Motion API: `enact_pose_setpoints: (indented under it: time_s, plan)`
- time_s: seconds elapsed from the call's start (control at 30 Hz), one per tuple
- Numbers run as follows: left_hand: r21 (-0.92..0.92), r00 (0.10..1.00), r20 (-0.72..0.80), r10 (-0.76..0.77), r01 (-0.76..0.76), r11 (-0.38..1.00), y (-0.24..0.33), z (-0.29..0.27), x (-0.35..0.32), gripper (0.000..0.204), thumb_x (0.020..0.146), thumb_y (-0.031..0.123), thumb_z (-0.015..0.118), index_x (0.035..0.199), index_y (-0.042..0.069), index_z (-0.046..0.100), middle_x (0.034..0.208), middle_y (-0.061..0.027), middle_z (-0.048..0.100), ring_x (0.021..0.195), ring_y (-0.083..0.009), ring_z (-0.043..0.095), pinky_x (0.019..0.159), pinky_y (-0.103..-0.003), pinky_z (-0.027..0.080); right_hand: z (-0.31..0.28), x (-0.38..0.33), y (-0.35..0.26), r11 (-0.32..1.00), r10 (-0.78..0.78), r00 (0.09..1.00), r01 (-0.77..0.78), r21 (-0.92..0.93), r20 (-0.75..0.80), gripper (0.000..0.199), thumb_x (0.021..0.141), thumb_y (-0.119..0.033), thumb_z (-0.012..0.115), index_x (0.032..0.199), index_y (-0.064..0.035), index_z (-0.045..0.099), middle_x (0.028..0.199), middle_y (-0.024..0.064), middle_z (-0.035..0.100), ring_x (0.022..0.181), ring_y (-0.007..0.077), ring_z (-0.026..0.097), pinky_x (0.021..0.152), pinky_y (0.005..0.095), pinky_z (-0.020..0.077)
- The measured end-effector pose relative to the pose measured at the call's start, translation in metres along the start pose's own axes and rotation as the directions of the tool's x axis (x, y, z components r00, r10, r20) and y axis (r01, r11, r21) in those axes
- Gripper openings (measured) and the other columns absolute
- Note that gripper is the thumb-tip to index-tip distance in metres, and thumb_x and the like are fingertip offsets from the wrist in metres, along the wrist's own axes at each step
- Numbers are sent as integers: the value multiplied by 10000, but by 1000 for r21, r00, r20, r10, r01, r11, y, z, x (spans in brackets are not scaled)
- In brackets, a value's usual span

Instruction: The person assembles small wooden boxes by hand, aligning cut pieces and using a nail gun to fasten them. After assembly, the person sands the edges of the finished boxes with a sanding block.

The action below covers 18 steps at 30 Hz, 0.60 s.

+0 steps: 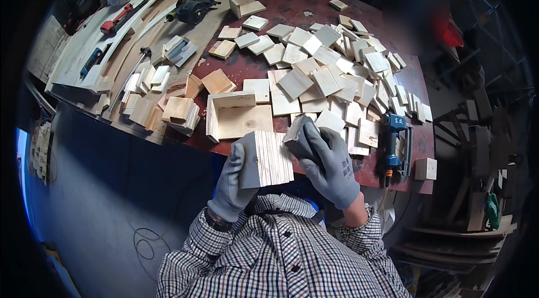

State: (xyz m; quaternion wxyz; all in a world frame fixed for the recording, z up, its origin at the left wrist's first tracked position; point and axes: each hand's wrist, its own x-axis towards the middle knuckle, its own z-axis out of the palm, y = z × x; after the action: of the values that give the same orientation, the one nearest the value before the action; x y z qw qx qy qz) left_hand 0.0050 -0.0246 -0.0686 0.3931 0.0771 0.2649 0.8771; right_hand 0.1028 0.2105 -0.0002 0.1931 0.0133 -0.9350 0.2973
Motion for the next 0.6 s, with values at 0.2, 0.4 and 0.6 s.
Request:
enact_pose_setpoints:
  time_s: [0.2,0.4,0.6]
  plan:
    - [305,966,-161,201,-145,941,16,25,-1,576,1104,326,561,1577,36,406,1471,-147,578,1328,-267,625,1108,-397,547,1,-7,-6,993,20,984,1,117,-175,677,917,-352,772,1493,-49,588,1384,266,553,1206,435,571,1040,509,457]
    - [538,955,-58,291,-216,815,17,48,5,624,1045,307,696,1524,6,434,1353,-139,639,1168,-196,681,1008,-321,563,-3,17,-59,946,-323,946,322,-41,-20,694,817,-429,823,1472,-291,641,1447,208,554,1235,376,590,1059,501,450]
    - [454,958,-204,203,-91,886,30,22,-2,637,1092,422,608,1556,38,399,1372,-163,600,1252,-248,658,1068,-386,588,8,-8,18,988,19,990,-40,-149,-138,675,832,-244,831,1467,-132,634,1365,235,587,1201,406,590,1013,511,461]
